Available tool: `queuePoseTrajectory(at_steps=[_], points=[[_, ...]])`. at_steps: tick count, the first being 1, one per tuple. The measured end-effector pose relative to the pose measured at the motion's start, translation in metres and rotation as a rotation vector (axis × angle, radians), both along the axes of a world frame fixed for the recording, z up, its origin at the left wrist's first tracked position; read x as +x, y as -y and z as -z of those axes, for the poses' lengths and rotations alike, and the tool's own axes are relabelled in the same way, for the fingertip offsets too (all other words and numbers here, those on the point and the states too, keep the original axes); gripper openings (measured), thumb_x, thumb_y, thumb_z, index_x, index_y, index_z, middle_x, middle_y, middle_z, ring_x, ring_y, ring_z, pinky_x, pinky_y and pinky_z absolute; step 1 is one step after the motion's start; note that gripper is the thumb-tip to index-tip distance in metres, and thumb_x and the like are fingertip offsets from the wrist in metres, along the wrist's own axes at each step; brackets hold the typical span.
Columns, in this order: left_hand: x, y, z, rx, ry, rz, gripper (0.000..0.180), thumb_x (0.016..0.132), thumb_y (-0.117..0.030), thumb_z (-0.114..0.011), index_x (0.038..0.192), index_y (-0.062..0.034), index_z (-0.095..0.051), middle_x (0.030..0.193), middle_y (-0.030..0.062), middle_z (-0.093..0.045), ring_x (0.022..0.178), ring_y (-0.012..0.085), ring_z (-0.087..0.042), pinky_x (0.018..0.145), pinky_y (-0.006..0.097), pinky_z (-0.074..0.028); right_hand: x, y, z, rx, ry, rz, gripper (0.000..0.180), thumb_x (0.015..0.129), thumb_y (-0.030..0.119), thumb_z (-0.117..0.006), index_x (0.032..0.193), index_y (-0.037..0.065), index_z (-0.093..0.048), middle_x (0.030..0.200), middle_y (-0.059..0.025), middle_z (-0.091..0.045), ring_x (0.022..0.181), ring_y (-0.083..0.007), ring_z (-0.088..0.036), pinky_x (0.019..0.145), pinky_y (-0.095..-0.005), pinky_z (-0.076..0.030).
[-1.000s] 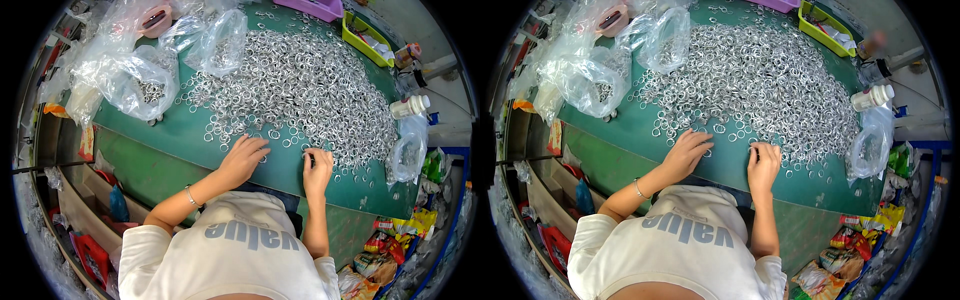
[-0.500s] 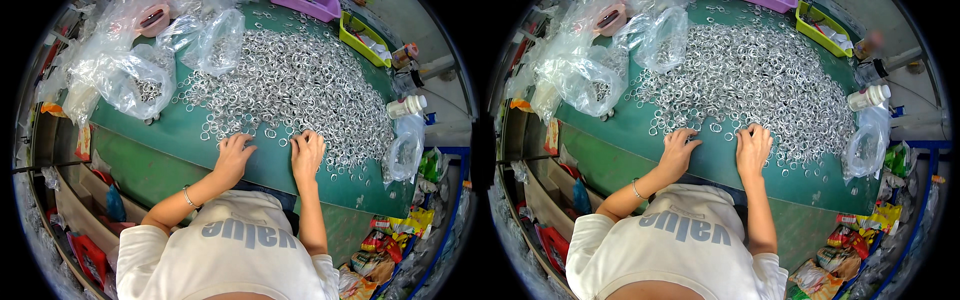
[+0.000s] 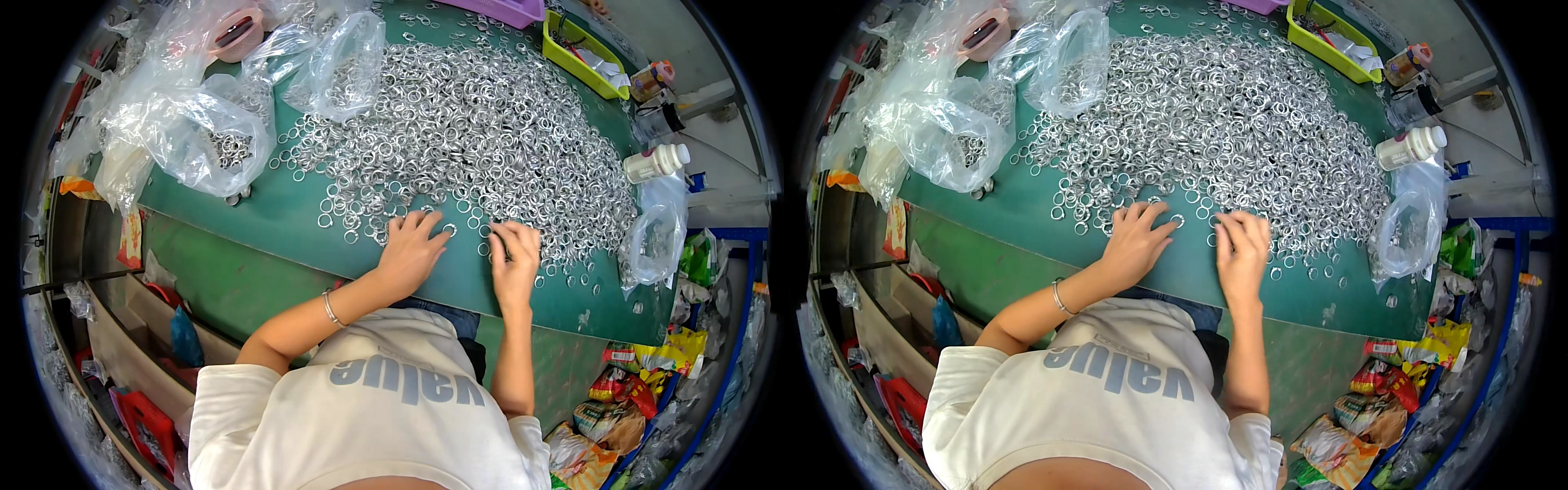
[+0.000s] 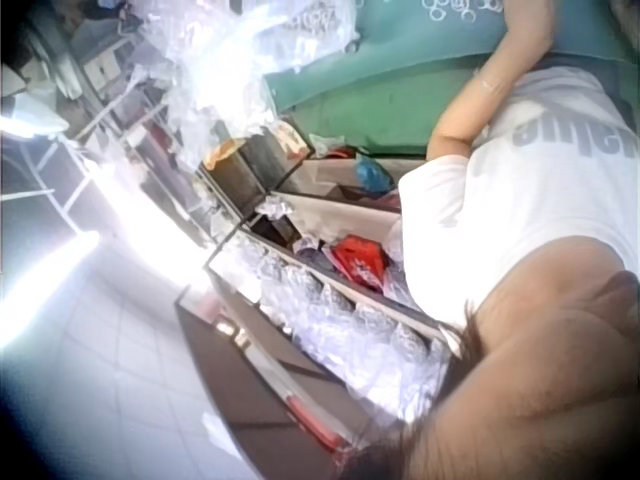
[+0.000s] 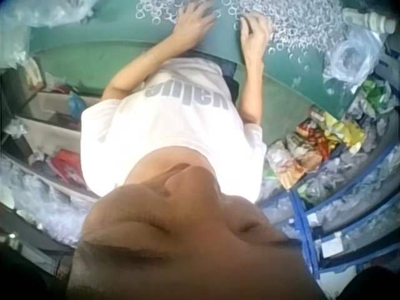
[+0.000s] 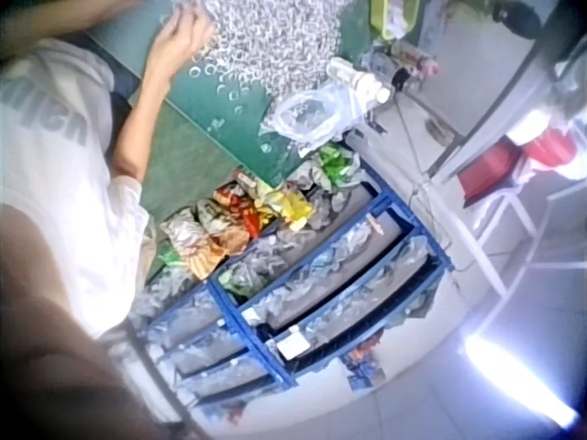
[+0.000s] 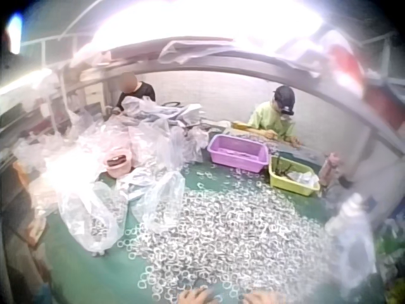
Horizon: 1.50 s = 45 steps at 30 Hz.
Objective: The person sorts through a pile of small metal rings by hand on a workbench, picking them up individually and placing them into plastic bags and onto separate sections of the table.
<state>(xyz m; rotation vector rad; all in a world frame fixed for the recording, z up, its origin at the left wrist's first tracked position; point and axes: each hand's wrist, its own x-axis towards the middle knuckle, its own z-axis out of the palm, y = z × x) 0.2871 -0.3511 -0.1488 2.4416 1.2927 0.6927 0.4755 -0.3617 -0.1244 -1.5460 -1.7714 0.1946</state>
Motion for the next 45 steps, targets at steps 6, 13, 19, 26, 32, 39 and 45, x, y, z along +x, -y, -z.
queuePoseTrajectory(at_steps=[6, 13, 19, 26, 32, 39, 45], points=[[-0.019, 0.01, -0.007, 0.001, 0.081, -0.035, 0.028, 0.075, -0.008, -0.067, 0.102, -0.0098, -0.063, 0.117, 0.0088, -0.05, 0.104, 0.0271, -0.046, 0.084, 0.04, -0.033, -0.021, -0.013, 0.015, -0.014, 0.248, 0.002, 0.009, 0.072, 0.005, -0.068, 0.081, 0.005, -0.064, 0.09, -0.0043, -0.057, 0.082, -0.0246, -0.049, 0.071, -0.0359, -0.036], [-0.023, -0.003, -0.003, -0.004, 0.126, -0.119, 0.032, 0.074, -0.009, -0.067, 0.105, -0.0082, -0.06, 0.116, 0.0088, -0.05, 0.104, 0.0264, -0.047, 0.083, 0.039, -0.033, -0.013, -0.007, 0.013, 0.023, 0.138, 0.017, 0.009, 0.073, 0.007, -0.068, 0.08, 0.005, -0.062, 0.093, -0.0057, -0.057, 0.086, -0.0248, -0.049, 0.073, -0.0357, -0.036], [-0.01, 0.003, -0.003, -0.024, 0.026, -0.057, 0.029, 0.075, -0.011, -0.067, 0.103, -0.0072, -0.06, 0.115, 0.0077, -0.051, 0.104, 0.025, -0.047, 0.085, 0.04, -0.033, -0.017, -0.011, 0.018, -0.007, 0.198, 0.049, 0.008, 0.075, 0.006, -0.068, 0.08, 0.003, -0.062, 0.095, -0.0058, -0.058, 0.089, -0.0222, -0.05, 0.076, -0.036, -0.037], [-0.037, 0.01, -0.001, -0.059, 0.164, -0.08, 0.029, 0.073, -0.009, -0.068, 0.101, -0.0081, -0.061, 0.108, 0.0051, -0.052, 0.1, 0.0235, -0.047, 0.082, 0.038, -0.032, -0.009, 0.009, -0.004, -0.461, -1.879, -0.225, 0.009, 0.089, 0.003, -0.05, 0.098, 0.002, -0.054, 0.112, -0.0188, -0.056, 0.092, -0.0232, -0.059, 0.074, -0.0326, -0.049], [-0.016, 0.001, -0.006, -0.041, 0.105, -0.18, 0.033, 0.072, -0.01, -0.069, 0.104, -0.0091, -0.059, 0.1, 0.004, -0.053, 0.094, 0.0223, -0.048, 0.078, 0.039, -0.031, -0.034, -0.003, 0.01, -0.412, -1.605, -0.167, 0.008, 0.091, 0.005, -0.051, 0.098, 0.003, -0.053, 0.105, -0.017, -0.057, 0.083, -0.0239, -0.061, 0.067, -0.0298, -0.052], [-0.043, 0.019, -0.016, -0.076, 0.201, -0.183, 0.038, 0.072, -0.005, -0.068, 0.109, -0.0083, -0.058, 0.106, 0.0068, -0.053, 0.099, 0.0244, -0.049, 0.084, 0.039, -0.032, -0.035, -0.001, 0.014, -0.574, -1.576, -0.126, 0.008, 0.09, 0.004, -0.052, 0.098, 0.002, -0.055, 0.079, -0.0086, -0.058, 0.061, -0.0146, -0.054, 0.05, -0.0247, -0.041], [-0.05, 0.039, -0.006, -0.069, 0.166, -0.231, 0.041, 0.072, 0.001, -0.063, 0.112, -0.0023, -0.054, 0.12, 0.0142, -0.049, 0.108, 0.0332, -0.048, 0.087, 0.041, -0.037, -0.056, -0.002, 0.006, -0.647, -0.823, -0.117, 0.009, 0.088, 0.009, -0.058, 0.092, 0.002, -0.061, 0.065, 0.0003, -0.054, 0.054, -0.0093, -0.048, 0.047, -0.0238, -0.036]])
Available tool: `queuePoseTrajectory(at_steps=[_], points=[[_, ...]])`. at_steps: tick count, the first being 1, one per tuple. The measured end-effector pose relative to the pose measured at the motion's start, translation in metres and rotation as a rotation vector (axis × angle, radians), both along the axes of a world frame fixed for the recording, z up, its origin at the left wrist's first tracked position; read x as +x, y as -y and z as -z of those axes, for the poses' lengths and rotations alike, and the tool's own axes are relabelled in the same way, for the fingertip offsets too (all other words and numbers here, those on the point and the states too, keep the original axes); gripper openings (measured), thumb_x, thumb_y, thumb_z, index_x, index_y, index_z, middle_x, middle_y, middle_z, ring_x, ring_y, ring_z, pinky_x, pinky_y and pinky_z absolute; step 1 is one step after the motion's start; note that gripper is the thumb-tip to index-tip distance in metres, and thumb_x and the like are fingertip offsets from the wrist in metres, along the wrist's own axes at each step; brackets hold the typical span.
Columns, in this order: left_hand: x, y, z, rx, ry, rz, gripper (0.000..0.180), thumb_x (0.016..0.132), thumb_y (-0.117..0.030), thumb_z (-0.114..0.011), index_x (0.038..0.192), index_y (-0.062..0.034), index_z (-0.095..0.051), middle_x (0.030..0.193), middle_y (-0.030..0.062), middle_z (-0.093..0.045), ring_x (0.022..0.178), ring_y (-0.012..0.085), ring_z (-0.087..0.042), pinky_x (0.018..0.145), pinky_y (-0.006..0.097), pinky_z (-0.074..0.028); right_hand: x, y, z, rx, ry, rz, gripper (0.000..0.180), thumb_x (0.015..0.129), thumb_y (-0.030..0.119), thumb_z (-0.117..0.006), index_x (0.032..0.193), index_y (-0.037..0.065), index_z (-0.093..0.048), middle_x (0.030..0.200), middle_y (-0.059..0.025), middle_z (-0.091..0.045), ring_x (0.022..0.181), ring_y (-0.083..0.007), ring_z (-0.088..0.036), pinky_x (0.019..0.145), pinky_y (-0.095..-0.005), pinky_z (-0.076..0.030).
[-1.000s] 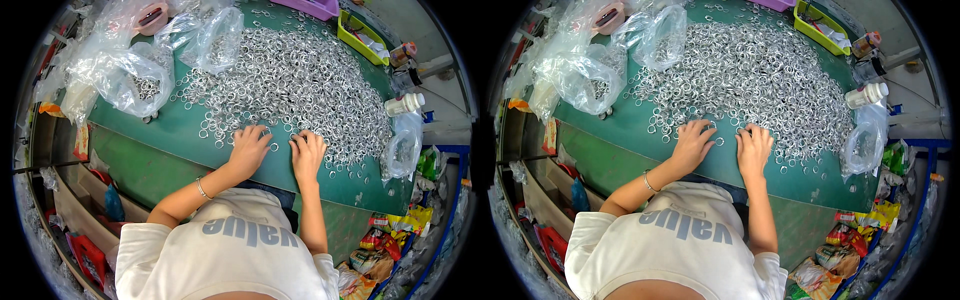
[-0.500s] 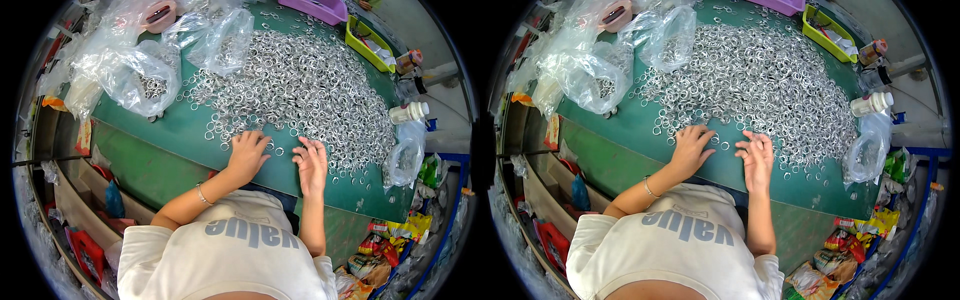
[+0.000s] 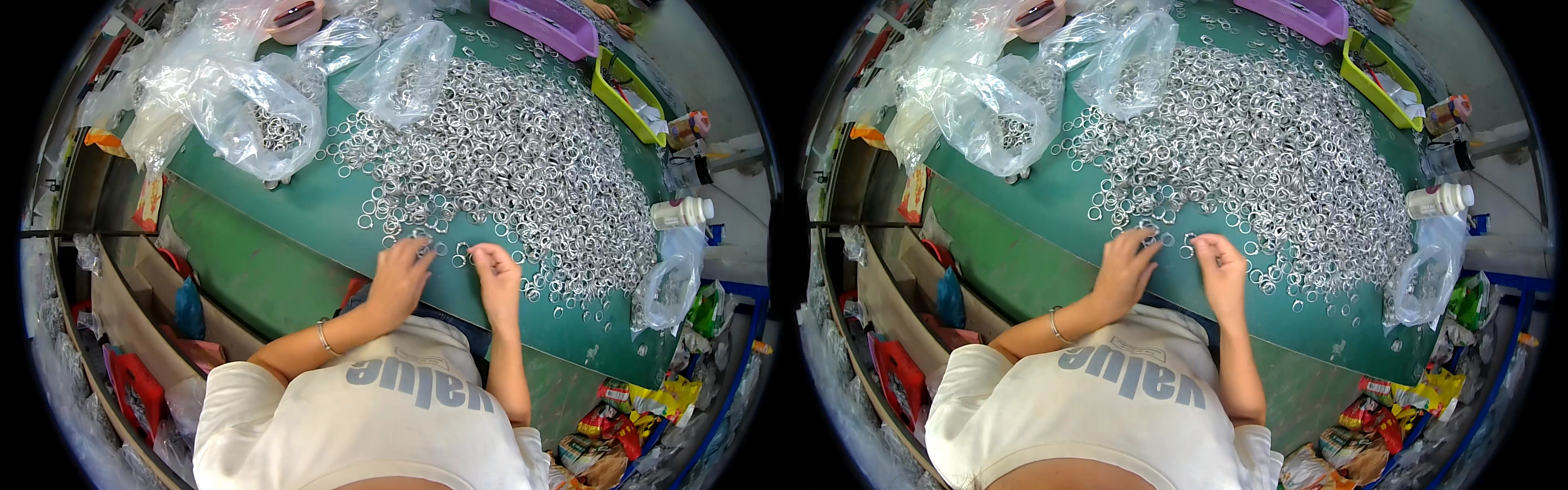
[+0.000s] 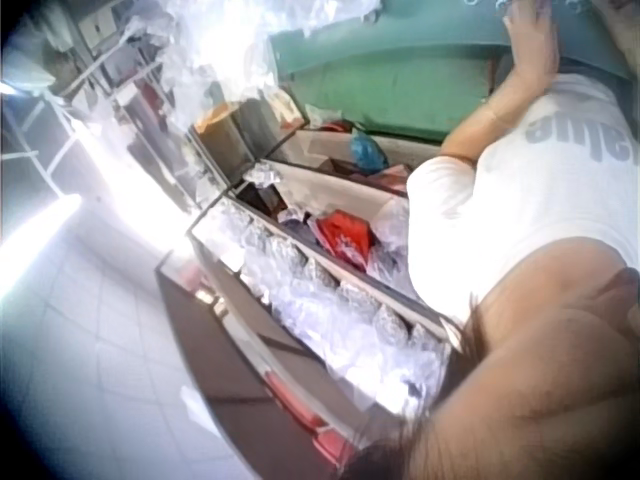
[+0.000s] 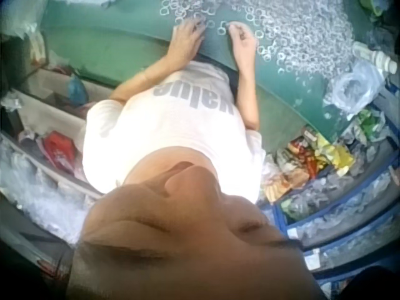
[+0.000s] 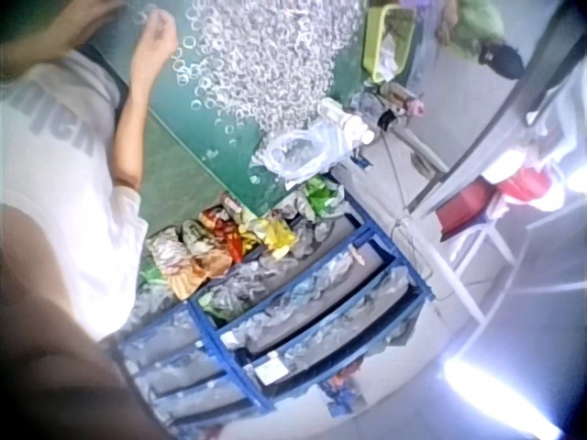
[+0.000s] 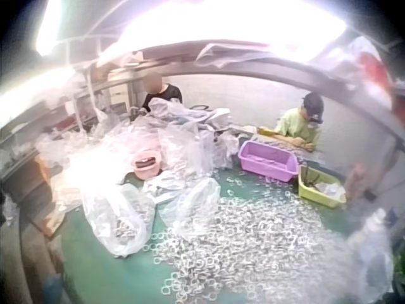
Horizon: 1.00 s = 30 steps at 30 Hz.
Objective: The person sorts through a pile of small metal rings by hand on a workbench, picking them up individually and placing them into plastic bags and onto separate sections of the table.
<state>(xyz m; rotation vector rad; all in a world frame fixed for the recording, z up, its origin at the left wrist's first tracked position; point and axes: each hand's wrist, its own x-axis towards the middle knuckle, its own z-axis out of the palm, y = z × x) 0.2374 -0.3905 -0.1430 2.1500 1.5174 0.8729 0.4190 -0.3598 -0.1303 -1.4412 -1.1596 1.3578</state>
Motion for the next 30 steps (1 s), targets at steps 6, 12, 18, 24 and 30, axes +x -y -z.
queuePoseTrajectory(at_steps=[6, 12, 18, 24, 30], points=[[0.019, -0.001, 0.013, -0.006, 0.278, 0.166, 0.036, 0.071, 0.008, -0.059, 0.106, -0.0005, -0.057, 0.119, 0.0172, -0.05, 0.107, 0.0352, -0.049, 0.09, 0.042, -0.039, -0.001, -0.001, 0.011, 0.539, 0.81, -0.008, 0.008, 0.076, 0.011, -0.069, 0.079, 0.007, -0.063, 0.056, -0.0082, -0.053, 0.047, -0.0256, -0.05, 0.044, -0.0357, -0.037], [-0.008, -0.008, 0.002, 0.009, 0.191, -0.064, 0.032, 0.072, 0.003, -0.065, 0.102, -0.0057, -0.06, 0.102, 0.01, -0.052, 0.092, 0.0276, -0.049, 0.079, 0.036, -0.04, 0.001, 0.004, -0.011, 0.351, 0.846, -0.052, 0.011, 0.075, 0.01, -0.07, 0.085, 0.007, -0.065, 0.058, -0.0077, -0.056, 0.048, -0.0223, -0.053, 0.046, -0.0341, -0.04], [-0.012, -0.014, 0.005, -0.004, 0.123, -0.109, 0.038, 0.073, 0.002, -0.065, 0.109, -0.0061, -0.057, 0.105, 0.0098, -0.052, 0.094, 0.0269, -0.049, 0.081, 0.036, -0.038, -0.014, -0.006, 0.007, 0.593, 0.895, -0.132, 0.019, 0.074, 0.008, -0.07, 0.093, 0.009, -0.066, 0.065, -0.01, -0.056, 0.052, -0.0231, -0.053, 0.049, -0.0328, -0.04], [-0.042, -0.008, 0.0, -0.001, 0.07, -0.342, 0.049, 0.072, -0.001, -0.067, 0.118, -0.0051, -0.051, 0.116, 0.0118, -0.048, 0.106, 0.0298, -0.044, 0.087, 0.038, -0.034, 0.025, 0.0, 0.014, -0.007, -0.142, 0.171, 0.009, 0.083, 0.004, -0.065, 0.092, 0.002, -0.065, 0.061, 0.0083, -0.041, 0.051, -0.0021, -0.031, 0.047, -0.0185, -0.022], [-0.041, -0.008, 0.001, -0.008, 0.02, -0.321, 0.047, 0.072, -0.002, -0.067, 0.116, -0.0071, -0.054, 0.119, 0.0112, -0.047, 0.109, 0.0292, -0.044, 0.087, 0.039, -0.033, 0.013, -0.003, 0.006, 0.186, 0.268, 0.117, 0.018, 0.082, 0.001, -0.064, 0.1, 0.002, -0.065, 0.062, 0.0086, -0.037, 0.055, -0.0009, -0.03, 0.048, -0.0185, -0.024]])
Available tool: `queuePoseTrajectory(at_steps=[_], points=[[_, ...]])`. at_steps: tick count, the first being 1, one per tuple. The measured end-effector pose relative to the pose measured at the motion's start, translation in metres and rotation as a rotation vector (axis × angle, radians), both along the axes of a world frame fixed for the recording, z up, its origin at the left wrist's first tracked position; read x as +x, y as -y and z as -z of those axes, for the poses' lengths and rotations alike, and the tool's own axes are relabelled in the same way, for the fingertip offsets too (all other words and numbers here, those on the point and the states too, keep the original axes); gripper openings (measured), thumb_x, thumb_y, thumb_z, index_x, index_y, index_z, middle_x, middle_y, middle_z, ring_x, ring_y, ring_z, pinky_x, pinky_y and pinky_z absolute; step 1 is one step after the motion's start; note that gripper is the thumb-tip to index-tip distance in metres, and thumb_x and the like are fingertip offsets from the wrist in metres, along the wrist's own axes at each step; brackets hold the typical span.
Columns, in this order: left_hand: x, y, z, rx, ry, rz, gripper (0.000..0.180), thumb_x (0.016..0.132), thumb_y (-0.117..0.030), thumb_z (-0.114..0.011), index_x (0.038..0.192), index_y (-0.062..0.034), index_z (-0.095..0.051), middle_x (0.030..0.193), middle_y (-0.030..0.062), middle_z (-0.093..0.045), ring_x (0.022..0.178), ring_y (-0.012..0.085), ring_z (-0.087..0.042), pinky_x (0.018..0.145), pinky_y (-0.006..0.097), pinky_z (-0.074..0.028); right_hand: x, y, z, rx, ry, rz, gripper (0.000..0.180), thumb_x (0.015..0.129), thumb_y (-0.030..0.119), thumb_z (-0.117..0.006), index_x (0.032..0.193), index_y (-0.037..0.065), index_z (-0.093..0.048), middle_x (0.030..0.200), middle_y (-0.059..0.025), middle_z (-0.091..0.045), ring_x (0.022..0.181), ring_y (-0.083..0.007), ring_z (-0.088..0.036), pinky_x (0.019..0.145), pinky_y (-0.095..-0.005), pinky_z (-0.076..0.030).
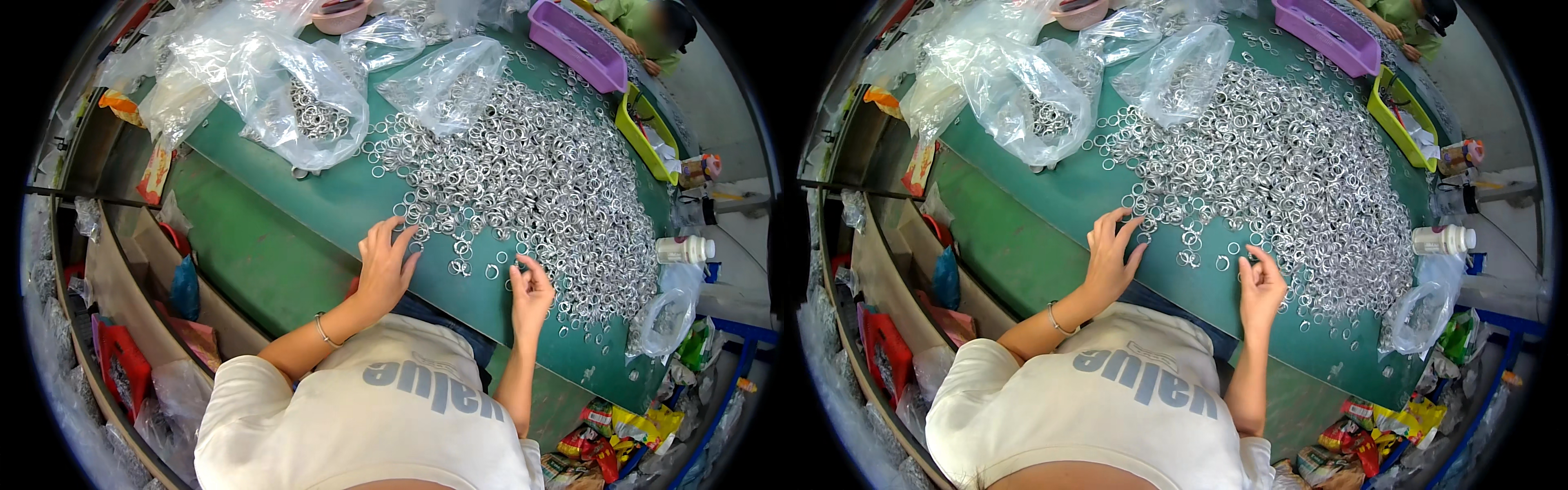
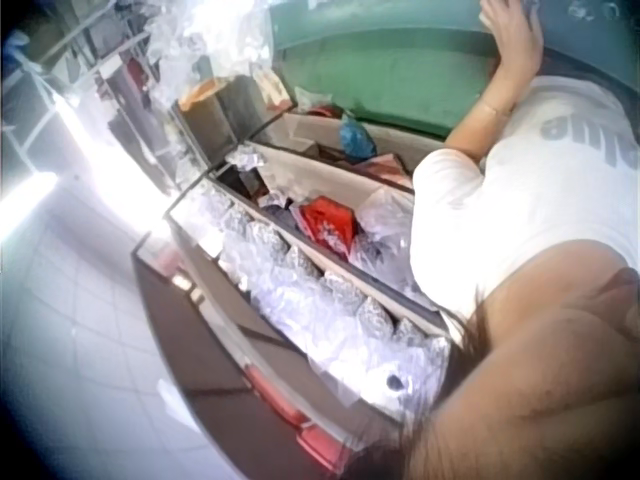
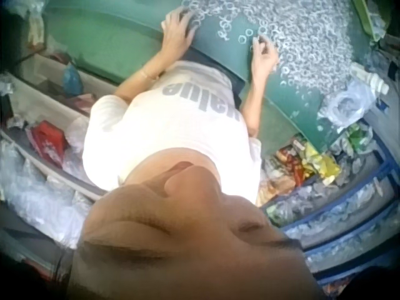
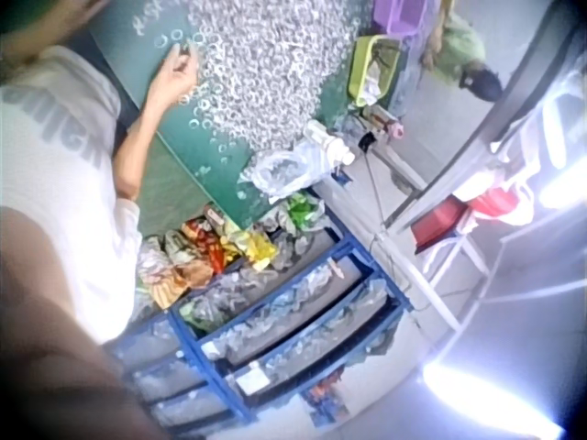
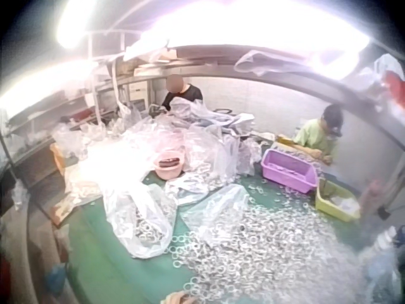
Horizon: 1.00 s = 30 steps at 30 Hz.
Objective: The person sorts through a pile of small metal rings by hand on a workbench, picking them up individually and placing them into plastic bags and onto separate sections of the table.
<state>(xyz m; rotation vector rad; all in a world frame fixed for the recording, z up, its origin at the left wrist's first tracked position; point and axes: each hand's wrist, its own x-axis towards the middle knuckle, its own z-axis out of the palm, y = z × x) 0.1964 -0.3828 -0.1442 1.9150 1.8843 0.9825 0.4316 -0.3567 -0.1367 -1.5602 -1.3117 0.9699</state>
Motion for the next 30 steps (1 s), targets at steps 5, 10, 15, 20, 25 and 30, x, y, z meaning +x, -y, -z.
queuePoseTrajectory(at_steps=[5, 10, 15, 20, 25, 30], points=[[0.0, -0.001, 0.007, 0.002, 0.011, 0.089, 0.042, 0.073, 0.001, -0.065, 0.113, -0.0081, -0.056, 0.116, 0.0097, -0.049, 0.107, 0.0285, -0.045, 0.085, 0.037, -0.035, -0.013, 0.001, -0.005, 0.077, 0.611, -0.165, 0.024, 0.07, 0.009, -0.074, 0.094, 0.011, -0.069, 0.058, -0.0062, -0.043, 0.048, -0.0183, -0.039, 0.047, -0.0321, -0.034], [0.002, 0.003, 0.006, 0.01, 0.109, 0.102, 0.041, 0.072, 0.004, -0.063, 0.111, -0.0077, -0.057, 0.115, 0.0097, -0.05, 0.105, 0.0283, -0.046, 0.084, 0.037, -0.035, -0.004, 0.0, 0.001, 0.042, 0.393, -0.006, 0.02, 0.072, 0.008, -0.072, 0.092, 0.006, -0.068, 0.058, -0.0061, -0.045, 0.048, -0.0194, -0.042, 0.047, -0.0323, -0.035], [-0.005, -0.006, 0.003, 0.058, 0.014, -0.073, 0.038, 0.073, 0.003, -0.062, 0.109, -0.007, -0.058, 0.114, 0.0094, -0.05, 0.103, 0.0273, -0.047, 0.085, 0.037, -0.033, -0.014, -0.014, -0.007, 0.24, 0.741, -0.037, 0.016, 0.074, 0.007, -0.07, 0.089, 0.006, -0.067, 0.061, -0.0069, -0.049, 0.05, -0.0208, -0.046, 0.049, -0.0326, -0.038], [0.002, 0.003, 0.009, 0.015, -0.004, 0.031, 0.037, 0.074, 0.002, -0.062, 0.11, -0.0068, -0.058, 0.11, 0.0085, -0.051, 0.097, 0.0253, -0.048, 0.083, 0.037, -0.033, -0.007, -0.019, 0.011, 0.128, 0.211, -0.019, 0.006, 0.078, 0.005, -0.067, 0.082, 0.005, -0.064, 0.06, 0.0002, -0.047, 0.05, -0.0121, -0.042, 0.047, -0.0256, -0.034], [0.001, 0.007, 0.005, 0.021, 0.098, 0.029, 0.037, 0.075, 0.002, -0.062, 0.111, -0.0059, -0.057, 0.107, 0.0084, -0.051, 0.095, 0.0249, -0.049, 0.082, 0.036, -0.033, -0.013, -0.014, -0.015, -0.24, -1.169, -0.052, 0.019, 0.082, 0.005, -0.05, 0.099, 0.0, -0.054, 0.082, -0.0059, -0.051, 0.06, -0.0118, -0.042, 0.044, -0.0216, -0.03], [-0.023, -0.017, 0.005, 0.076, -0.002, -0.07, 0.04, 0.075, 0.002, -0.061, 0.114, -0.0042, -0.055, 0.113, 0.0094, -0.05, 0.102, 0.0265, -0.047, 0.083, 0.037, -0.033, -0.042, -0.02, -0.005, -0.353, -0.927, -0.16, 0.017, 0.083, 0.01, -0.056, 0.097, 0.002, -0.059, 0.07, -0.0026, -0.052, 0.054, -0.0114, -0.042, 0.045, -0.0234, -0.034]])
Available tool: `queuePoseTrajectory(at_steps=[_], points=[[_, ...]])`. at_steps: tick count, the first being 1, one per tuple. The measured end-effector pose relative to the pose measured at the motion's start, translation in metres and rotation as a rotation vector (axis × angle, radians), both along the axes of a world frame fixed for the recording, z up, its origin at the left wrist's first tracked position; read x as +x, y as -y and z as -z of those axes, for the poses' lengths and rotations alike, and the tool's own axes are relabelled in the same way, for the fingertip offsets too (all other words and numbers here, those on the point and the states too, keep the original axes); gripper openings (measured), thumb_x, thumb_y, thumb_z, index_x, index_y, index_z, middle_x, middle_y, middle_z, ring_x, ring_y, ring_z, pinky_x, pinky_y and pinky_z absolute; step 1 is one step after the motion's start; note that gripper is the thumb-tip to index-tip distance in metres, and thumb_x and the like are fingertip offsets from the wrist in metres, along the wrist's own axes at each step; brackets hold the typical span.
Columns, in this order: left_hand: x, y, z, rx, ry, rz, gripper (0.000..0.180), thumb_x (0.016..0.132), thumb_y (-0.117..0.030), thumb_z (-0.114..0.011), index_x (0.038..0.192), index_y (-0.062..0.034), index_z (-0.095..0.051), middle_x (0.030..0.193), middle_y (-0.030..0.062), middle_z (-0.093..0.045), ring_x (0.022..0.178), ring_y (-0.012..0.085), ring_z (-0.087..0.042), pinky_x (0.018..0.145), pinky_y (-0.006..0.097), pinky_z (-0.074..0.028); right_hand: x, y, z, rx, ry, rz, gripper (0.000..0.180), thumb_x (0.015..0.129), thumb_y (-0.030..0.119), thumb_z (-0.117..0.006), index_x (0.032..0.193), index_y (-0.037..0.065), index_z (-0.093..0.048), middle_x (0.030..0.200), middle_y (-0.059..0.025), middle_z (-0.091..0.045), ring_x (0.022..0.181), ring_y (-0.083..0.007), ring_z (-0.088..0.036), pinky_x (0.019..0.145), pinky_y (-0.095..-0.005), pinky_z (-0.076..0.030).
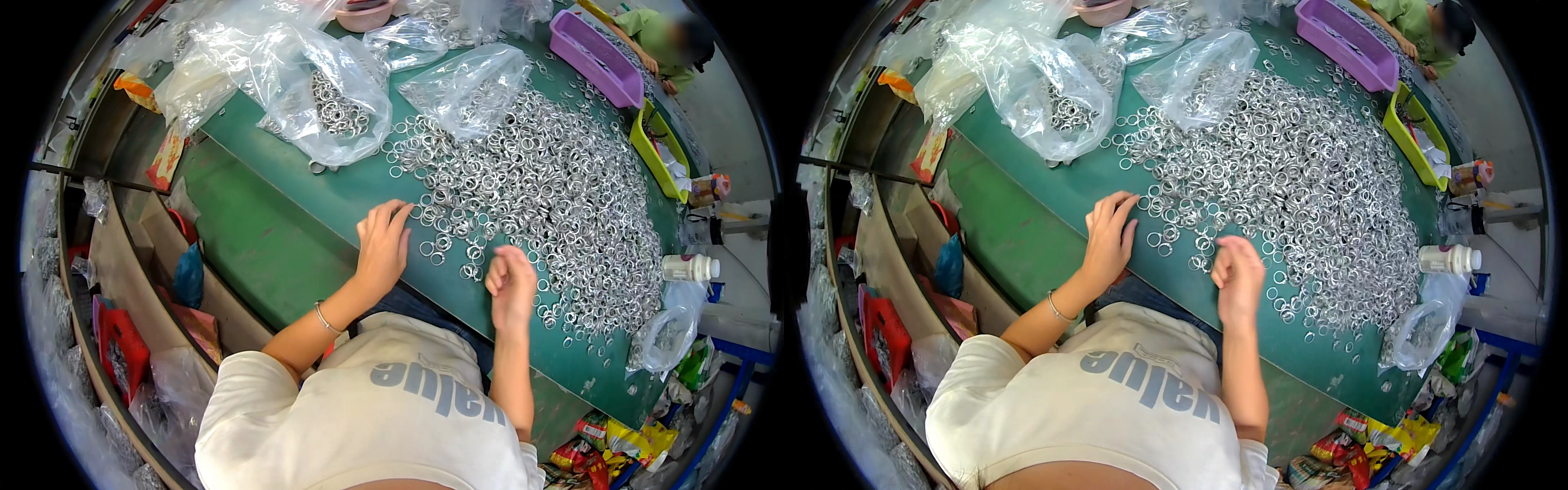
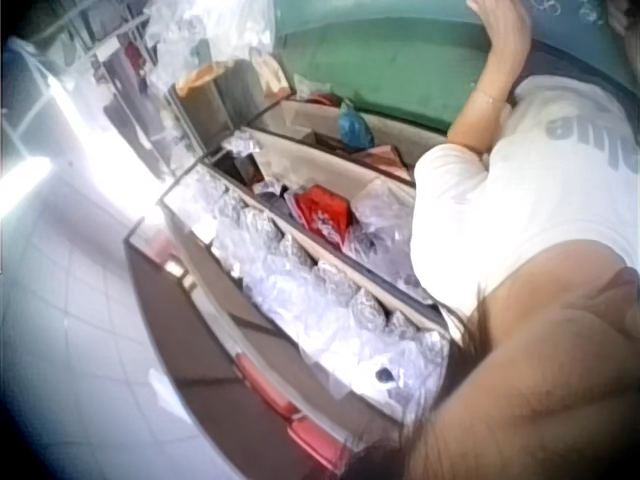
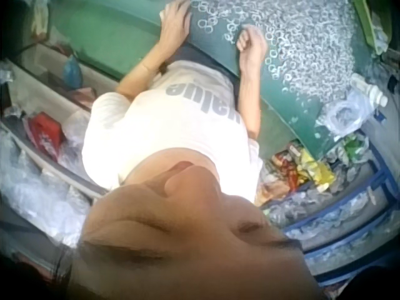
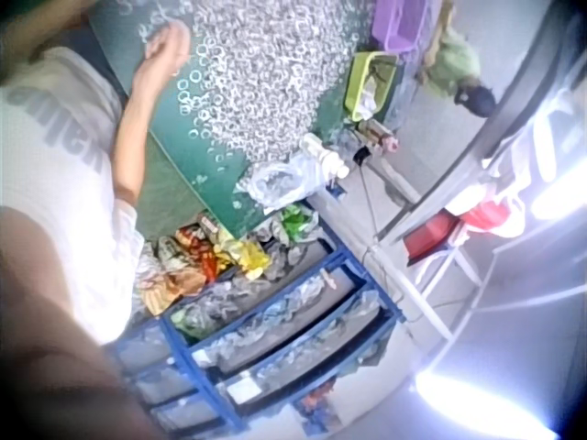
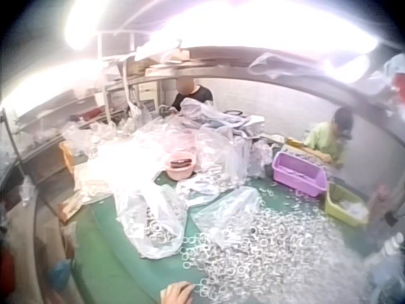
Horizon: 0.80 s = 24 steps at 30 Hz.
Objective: The person sorts through a pile of small metal rings by hand on a workbench, picking them up individually and placing them into plastic bags and onto separate sections of the table.
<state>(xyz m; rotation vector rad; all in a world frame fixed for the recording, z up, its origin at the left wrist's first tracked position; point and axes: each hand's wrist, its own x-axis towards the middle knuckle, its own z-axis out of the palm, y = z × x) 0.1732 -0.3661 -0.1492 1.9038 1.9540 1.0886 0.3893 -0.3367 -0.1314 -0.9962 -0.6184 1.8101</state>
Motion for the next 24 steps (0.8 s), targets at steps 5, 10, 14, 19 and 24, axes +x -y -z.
queuePoseTrajectory(at_steps=[5, 10, 14, 19, 24], points=[[0.001, -0.007, 0.005, -0.015, -0.066, 0.027, 0.029, 0.075, 0.002, -0.062, 0.103, -0.0047, -0.061, 0.115, 0.0081, -0.052, 0.105, 0.0266, -0.048, 0.084, 0.036, -0.033, -0.06, -0.004, -0.003, 0.905, 1.293, -0.208, 0.015, 0.078, 0.011, -0.066, 0.092, 0.009, -0.066, 0.07, -0.0053, -0.061, 0.058, -0.0189, -0.058, 0.053, -0.0307, -0.046], [-0.006, 0.01, 0.005, -0.02, -0.003, 0.079, 0.019, 0.075, 0.001, -0.063, 0.093, -0.0045, -0.064, 0.114, 0.0062, -0.057, 0.105, 0.0262, -0.049, 0.084, 0.037, -0.033, -0.02, 0.002, 0.019, 1.006, 1.425, -0.069, 0.018, 0.075, 0.005, -0.065, 0.093, 0.009, -0.066, 0.068, -0.0085, -0.063, 0.059, -0.0241, -0.06, 0.053, -0.0345, -0.047], [0.005, 0.02, 0.006, -0.008, 0.068, 0.19, 0.02, 0.075, 0.001, -0.063, 0.094, -0.0047, -0.064, 0.112, 0.0056, -0.059, 0.103, 0.0255, -0.052, 0.085, 0.038, -0.034, -0.006, 0.004, 0.009, 0.891, 1.525, 0.053, 0.019, 0.075, 0.002, -0.062, 0.093, 0.007, -0.066, 0.069, -0.0105, -0.063, 0.058, -0.0239, -0.06, 0.053, -0.0344, -0.048], [0.016, 0.013, 0.01, 0.055, 0.18, 0.374, 0.021, 0.074, 0.0, -0.063, 0.095, -0.0038, -0.062, 0.107, 0.0076, -0.057, 0.101, 0.0244, -0.052, 0.08, 0.035, -0.035, -0.052, -0.013, 0.003, 1.086, 1.463, -0.04, 0.021, 0.077, 0.005, -0.063, 0.098, 0.01, -0.065, 0.065, -0.0071, -0.06, 0.059, -0.0239, -0.06, 0.051, -0.0345, -0.047], [0.001, -0.013, 0.003, 0.06, 0.073, 0.097, 0.021, 0.075, 0.0, -0.063, 0.096, -0.006, -0.062, 0.096, 0.0061, -0.056, 0.092, 0.0232, -0.052, 0.079, 0.034, -0.035, -0.028, -0.013, 0.012, 1.086, 1.563, -0.091, 0.022, 0.077, 0.006, -0.064, 0.098, 0.013, -0.065, 0.064, -0.0067, -0.058, 0.06, -0.0241, -0.059, 0.052, -0.0349, -0.046]])
